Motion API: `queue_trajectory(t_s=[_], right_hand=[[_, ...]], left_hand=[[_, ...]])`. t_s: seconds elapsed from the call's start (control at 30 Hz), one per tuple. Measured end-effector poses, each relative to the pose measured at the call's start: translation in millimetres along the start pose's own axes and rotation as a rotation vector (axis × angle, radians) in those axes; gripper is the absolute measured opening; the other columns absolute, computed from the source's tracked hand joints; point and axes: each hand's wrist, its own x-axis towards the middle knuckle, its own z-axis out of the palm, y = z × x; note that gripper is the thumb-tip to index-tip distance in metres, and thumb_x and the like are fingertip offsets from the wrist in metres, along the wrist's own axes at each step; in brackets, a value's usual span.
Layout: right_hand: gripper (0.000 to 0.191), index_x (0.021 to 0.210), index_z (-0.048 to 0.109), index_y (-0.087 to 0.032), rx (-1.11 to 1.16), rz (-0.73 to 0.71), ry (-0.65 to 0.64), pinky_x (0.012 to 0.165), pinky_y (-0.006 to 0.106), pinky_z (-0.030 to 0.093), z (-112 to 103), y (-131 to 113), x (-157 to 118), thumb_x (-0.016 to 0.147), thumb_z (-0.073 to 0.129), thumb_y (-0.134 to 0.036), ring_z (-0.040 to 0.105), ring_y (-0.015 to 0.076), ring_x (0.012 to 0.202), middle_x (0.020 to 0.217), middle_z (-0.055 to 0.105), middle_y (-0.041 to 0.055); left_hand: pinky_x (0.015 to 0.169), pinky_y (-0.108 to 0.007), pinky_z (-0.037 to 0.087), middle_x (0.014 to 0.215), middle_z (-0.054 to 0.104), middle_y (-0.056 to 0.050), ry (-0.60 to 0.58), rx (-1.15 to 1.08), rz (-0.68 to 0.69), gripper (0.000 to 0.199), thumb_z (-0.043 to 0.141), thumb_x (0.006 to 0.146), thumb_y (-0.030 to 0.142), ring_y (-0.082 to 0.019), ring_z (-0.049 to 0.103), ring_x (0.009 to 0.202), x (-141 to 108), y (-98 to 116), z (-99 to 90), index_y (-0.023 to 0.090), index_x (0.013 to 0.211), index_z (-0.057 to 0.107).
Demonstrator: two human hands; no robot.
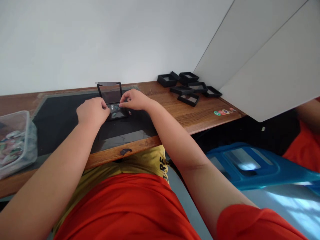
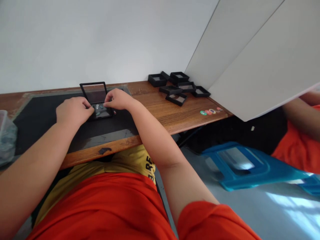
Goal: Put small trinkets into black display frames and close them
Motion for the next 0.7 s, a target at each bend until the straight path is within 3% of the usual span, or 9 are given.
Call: queue_trajectory(t_s=[0.23, 0.43, 0.7], right_hand=[[0.03, 0.105, 0.085, -0.009, -0.028, 0.023, 0.019, 0.076, 0.03, 0.039, -4.0, 0.5, -1.6, 0.091, 0.076, -0.034, 0.052, 0.0132, 0.075, 0.085, 0.069, 0.0027], [0.031, 0.104, 0.085, -0.01, -0.027, 0.009, 0.032, 0.077, 0.029, 0.04, -4.7, 3.0, -1.1, 0.092, 0.074, -0.036, 0.053, 0.0133, 0.075, 0.086, 0.07, 0.0028], [0.028, 0.107, 0.084, -0.008, -0.031, 0.061, 0.025, 0.077, 0.029, 0.042, -12.9, 6.5, -4.3, 0.087, 0.072, -0.024, 0.052, 0.0125, 0.073, 0.084, 0.068, 0.0023]], left_hand=[[0.079, -0.045, 0.054, 0.108, 0.082, -0.011, -0.044, -0.068, 0.008, 0.018, 0.073, 0.082, 0.04, -0.042, 0.074, 0.111, 0.9, -1.1, 2.0, 0.029, 0.094, 0.081], [0.072, -0.04, 0.047, 0.101, 0.082, -0.007, -0.103, -0.192, -0.032, 0.016, 0.071, 0.081, 0.041, -0.035, 0.074, 0.098, 2.7, -3.0, 0.7, 0.028, 0.087, 0.078], [0.075, -0.038, 0.046, 0.092, 0.08, -0.006, -0.047, -0.331, -0.124, 0.018, 0.065, 0.08, 0.031, -0.032, 0.071, 0.093, 12.4, -18.8, -5.0, 0.026, 0.092, 0.077]])
